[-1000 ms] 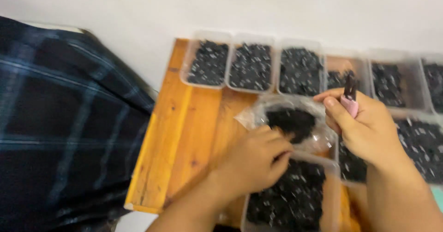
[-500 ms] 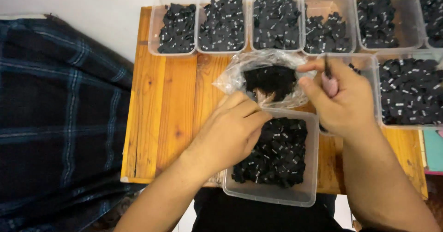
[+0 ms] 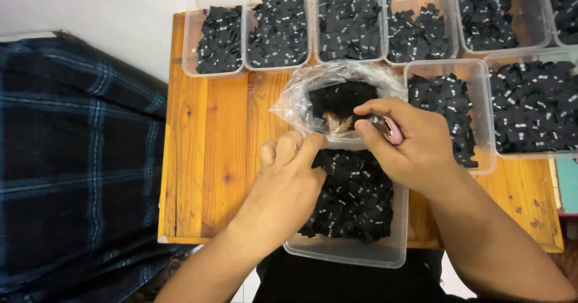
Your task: Trimming excess threads from small black fabric components using a thread nipper and sorting them into plastic bins.
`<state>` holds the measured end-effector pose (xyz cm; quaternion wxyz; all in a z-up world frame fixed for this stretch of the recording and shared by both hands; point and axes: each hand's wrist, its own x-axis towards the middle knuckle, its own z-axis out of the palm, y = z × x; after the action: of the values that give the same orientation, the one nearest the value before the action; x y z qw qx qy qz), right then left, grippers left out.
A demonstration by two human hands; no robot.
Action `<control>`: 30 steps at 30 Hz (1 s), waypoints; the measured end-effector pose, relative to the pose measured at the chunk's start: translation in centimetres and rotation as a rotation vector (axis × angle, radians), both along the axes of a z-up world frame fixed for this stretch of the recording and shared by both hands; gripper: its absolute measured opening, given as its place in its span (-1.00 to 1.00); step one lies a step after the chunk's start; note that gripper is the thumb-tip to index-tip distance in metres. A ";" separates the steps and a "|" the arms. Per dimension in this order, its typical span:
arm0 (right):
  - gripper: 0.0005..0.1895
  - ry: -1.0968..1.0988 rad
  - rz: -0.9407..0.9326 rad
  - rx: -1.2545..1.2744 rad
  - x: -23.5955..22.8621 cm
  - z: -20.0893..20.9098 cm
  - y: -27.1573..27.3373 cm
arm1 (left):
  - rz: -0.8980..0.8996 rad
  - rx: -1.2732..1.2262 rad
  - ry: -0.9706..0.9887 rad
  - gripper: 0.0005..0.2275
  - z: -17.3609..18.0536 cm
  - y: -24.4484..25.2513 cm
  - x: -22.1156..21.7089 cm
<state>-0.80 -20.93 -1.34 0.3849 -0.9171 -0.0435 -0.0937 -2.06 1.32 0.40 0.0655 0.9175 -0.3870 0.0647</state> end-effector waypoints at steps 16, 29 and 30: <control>-0.67 0.065 0.207 0.473 0.6 -0.3 -2.1 | 0.152 -1.179 0.956 -0.93 2.3 -2.2 3.0; -0.92 0.050 0.085 0.533 0.6 -1.6 -1.9 | 0.193 -1.173 1.010 -0.98 1.1 -1.8 4.2; -0.92 0.038 0.095 0.568 0.6 -1.7 -1.9 | 0.200 -1.179 1.020 -0.95 1.1 -1.7 4.3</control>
<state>-0.21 -22.81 -3.05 0.6311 -0.7711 -0.0513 -0.0667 2.21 -0.37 1.47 0.7050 0.6782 -0.1265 -0.1641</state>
